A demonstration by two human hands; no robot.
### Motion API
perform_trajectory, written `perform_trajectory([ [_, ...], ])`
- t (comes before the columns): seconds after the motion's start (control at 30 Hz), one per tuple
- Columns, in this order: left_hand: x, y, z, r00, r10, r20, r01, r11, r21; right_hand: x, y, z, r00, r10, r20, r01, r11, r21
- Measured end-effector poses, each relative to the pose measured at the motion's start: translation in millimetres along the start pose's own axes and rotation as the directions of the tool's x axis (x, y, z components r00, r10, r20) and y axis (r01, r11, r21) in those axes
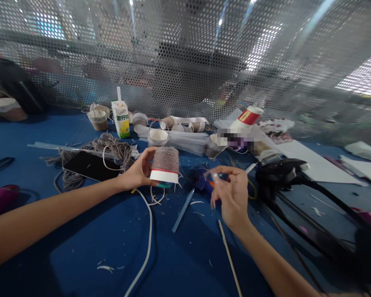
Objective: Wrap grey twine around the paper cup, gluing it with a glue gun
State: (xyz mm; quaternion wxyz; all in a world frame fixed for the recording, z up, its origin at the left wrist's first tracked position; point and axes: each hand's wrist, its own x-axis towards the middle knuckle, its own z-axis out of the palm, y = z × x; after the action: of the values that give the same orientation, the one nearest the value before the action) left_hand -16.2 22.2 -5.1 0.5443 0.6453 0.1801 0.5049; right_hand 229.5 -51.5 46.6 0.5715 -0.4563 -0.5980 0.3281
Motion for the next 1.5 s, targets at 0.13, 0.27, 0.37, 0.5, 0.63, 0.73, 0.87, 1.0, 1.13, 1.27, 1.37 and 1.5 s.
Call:
perform_trajectory([
  [0.13,-2,-1,2.2,0.993,-0.021,0.113,0.022,1.000,-0.010,-4,-5,11,0.908,-0.103,0.405,0.157,0.982,-0.102],
  [0.27,-5,2,6.0,0.979,-0.066,0.192,0.061,0.998,0.034,-6,2,21,0.887,-0.117,0.447,0.205,0.966,-0.155],
  [0.37,-6,6,8.5,0.977,-0.044,0.209,0.016,0.991,0.133,-6,6,22,0.906,-0.176,0.385,0.265,0.945,-0.193],
  [0.5,-9,7,11.0,0.985,0.082,0.154,-0.121,0.957,0.263,-6,4,20,0.892,-0.220,0.395,0.334,0.909,-0.248],
  [0.63,-10,7,13.0,0.982,0.105,0.155,-0.153,0.926,0.344,-6,0,19,0.873,-0.181,0.453,0.331,0.902,-0.277],
  [0.73,-9,6,13.3,0.987,0.135,0.086,-0.157,0.924,0.349,-6,-6,12,0.851,-0.158,0.501,0.332,0.901,-0.279],
  [0.87,-5,3,11.2,0.984,0.173,-0.041,-0.152,0.940,0.305,-7,-15,-7,0.810,-0.261,0.525,0.452,0.848,-0.277],
  [1.0,-3,-3,8.9,0.976,0.178,-0.124,-0.140,0.954,0.266,-3,-21,-24,0.844,-0.317,0.432,0.456,0.848,-0.270],
  [1.13,-3,-6,8.1,0.963,0.206,-0.173,-0.156,0.951,0.266,12,-21,-35,0.959,-0.210,0.190,0.277,0.827,-0.489],
  [1.27,-3,-7,6.7,0.969,0.201,-0.144,-0.164,0.958,0.236,27,-14,-41,0.957,-0.043,0.288,0.271,0.494,-0.826],
  [1.37,-3,-9,5.1,0.973,0.198,-0.122,-0.167,0.960,0.226,26,-10,-37,0.905,0.258,0.339,0.287,0.219,-0.933],
  [1.5,-4,-11,3.8,0.970,0.217,-0.109,-0.187,0.954,0.235,21,-9,-21,0.862,0.408,0.302,0.306,0.058,-0.950],
])
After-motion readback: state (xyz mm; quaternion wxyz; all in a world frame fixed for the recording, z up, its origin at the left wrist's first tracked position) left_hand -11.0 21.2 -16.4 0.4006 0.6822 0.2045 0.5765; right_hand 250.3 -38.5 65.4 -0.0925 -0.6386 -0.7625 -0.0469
